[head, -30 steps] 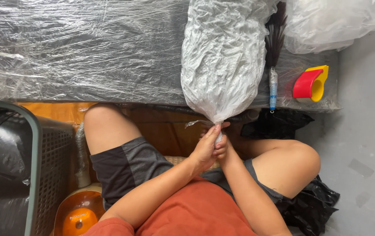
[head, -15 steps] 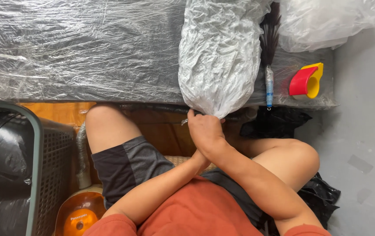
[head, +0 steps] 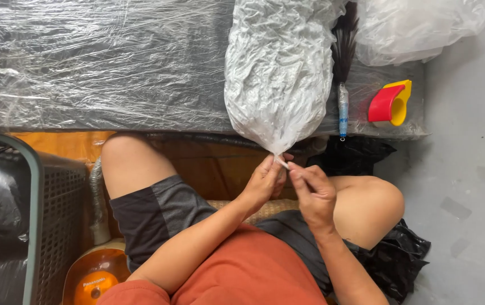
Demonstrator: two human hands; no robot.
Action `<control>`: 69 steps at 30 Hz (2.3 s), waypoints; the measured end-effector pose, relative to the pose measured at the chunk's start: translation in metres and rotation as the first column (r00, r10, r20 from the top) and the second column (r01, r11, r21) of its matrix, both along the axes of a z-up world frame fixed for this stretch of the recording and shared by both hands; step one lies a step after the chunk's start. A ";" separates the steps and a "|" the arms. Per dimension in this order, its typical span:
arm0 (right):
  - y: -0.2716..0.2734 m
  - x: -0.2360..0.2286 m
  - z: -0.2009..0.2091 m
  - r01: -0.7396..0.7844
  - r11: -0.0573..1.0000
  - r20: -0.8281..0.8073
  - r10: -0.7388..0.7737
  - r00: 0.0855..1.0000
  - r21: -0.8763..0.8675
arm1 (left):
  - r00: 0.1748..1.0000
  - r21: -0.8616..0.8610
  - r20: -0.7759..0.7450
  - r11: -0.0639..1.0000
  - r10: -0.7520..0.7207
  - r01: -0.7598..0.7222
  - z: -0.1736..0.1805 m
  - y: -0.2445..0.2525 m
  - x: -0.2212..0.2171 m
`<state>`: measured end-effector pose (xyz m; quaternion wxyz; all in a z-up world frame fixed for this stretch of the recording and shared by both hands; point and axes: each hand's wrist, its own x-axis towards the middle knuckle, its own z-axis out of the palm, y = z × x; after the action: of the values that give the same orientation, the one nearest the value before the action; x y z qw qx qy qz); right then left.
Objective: Vacuum sealing a cushion in a plastic bag and securing it with tape
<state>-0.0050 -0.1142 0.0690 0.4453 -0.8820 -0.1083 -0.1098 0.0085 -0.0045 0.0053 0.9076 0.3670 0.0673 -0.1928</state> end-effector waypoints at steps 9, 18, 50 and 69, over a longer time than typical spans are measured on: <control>-0.021 0.001 -0.050 0.643 0.448 -0.605 -0.248 0.757 0.621 | 0.993 -0.010 0.023 0.993 -0.117 0.117 -0.013 -0.005 -0.001; -0.047 0.002 -0.086 0.750 0.227 -0.750 -0.104 0.653 0.621 | 0.998 0.211 -0.062 0.977 -0.014 0.027 -0.034 -0.010 -0.002; -0.061 0.023 -0.049 0.484 0.635 -0.651 0.039 0.758 0.602 | 0.978 0.108 -0.167 0.983 -0.129 0.148 -0.017 0.004 0.003; -0.047 0.025 -0.202 0.702 0.520 -0.829 0.021 0.560 0.487 | 0.913 -0.190 -0.363 0.974 -0.184 0.121 0.013 0.006 0.004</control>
<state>0.0202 -0.1612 -0.1329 0.7473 -0.5520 0.3446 0.1344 0.0125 0.0012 0.0183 0.8866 0.2511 0.1961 -0.3351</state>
